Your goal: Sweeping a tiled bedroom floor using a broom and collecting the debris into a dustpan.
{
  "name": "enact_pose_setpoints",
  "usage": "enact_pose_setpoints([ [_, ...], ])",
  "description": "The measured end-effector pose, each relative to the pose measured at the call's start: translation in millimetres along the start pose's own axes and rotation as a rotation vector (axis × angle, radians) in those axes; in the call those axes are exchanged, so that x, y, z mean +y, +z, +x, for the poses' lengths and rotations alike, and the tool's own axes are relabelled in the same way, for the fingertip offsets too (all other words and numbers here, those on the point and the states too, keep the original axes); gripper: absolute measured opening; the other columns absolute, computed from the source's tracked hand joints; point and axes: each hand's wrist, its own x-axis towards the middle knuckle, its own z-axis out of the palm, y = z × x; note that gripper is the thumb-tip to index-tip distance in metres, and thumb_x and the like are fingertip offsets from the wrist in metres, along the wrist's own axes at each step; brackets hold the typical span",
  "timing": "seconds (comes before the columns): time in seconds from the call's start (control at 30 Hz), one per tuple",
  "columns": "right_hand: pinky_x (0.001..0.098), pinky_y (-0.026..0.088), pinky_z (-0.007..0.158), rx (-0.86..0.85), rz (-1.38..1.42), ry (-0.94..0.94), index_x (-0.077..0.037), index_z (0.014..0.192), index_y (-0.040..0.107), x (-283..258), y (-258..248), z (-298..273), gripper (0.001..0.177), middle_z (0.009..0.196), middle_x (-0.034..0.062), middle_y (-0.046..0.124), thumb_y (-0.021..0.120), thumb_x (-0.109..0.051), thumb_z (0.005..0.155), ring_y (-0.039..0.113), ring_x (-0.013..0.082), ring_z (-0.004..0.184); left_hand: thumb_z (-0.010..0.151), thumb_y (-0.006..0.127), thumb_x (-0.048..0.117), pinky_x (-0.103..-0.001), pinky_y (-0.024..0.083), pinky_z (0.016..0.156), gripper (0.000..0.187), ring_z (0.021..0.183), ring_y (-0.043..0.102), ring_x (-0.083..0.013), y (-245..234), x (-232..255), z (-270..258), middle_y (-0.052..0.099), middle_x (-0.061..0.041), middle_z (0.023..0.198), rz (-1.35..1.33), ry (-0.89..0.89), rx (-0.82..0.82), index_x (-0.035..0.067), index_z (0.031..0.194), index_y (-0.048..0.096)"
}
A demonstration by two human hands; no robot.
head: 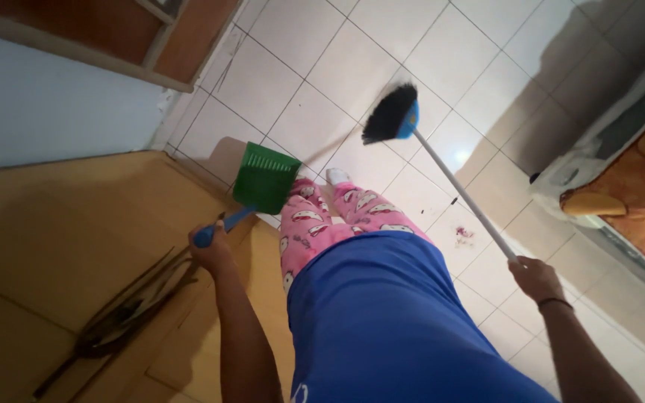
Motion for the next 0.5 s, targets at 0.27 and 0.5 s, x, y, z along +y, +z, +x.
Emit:
enact_pose_setpoints([
  [0.27, 0.0462, 0.050, 0.104, 0.002, 0.080, -0.167, -0.013, 0.126, 0.077, -173.6, -60.9, -59.7, 0.050, 0.128, 0.0172, 0.074, 0.051, -0.044, 0.097, 0.067, 0.0355, 0.117, 0.081, 0.083, 0.014, -0.032, 0.064, 0.073, 0.023, 0.082, 0.071, -0.0214, -9.4, -8.9, 21.3, 0.072, -0.006, 0.093, -0.001, -0.031, -0.048, 0.011, 0.095, 0.065],
  [0.5, 0.0507, 0.046, 0.113, -0.041, -0.154, -0.578, -0.020, 0.135, 0.068, -406.9, 10.6, -5.3, 0.056, 0.137, 0.0113, 0.068, 0.049, -0.058, 0.098, 0.059, 0.0360, 0.131, 0.076, 0.091, 0.033, -0.030, 0.051, 0.083, 0.037, 0.085, 0.071, -0.0152, -26.3, -53.2, 51.0, 0.069, 0.000, 0.087, 0.146, -0.119, -0.024, 0.023, 0.105, 0.069],
])
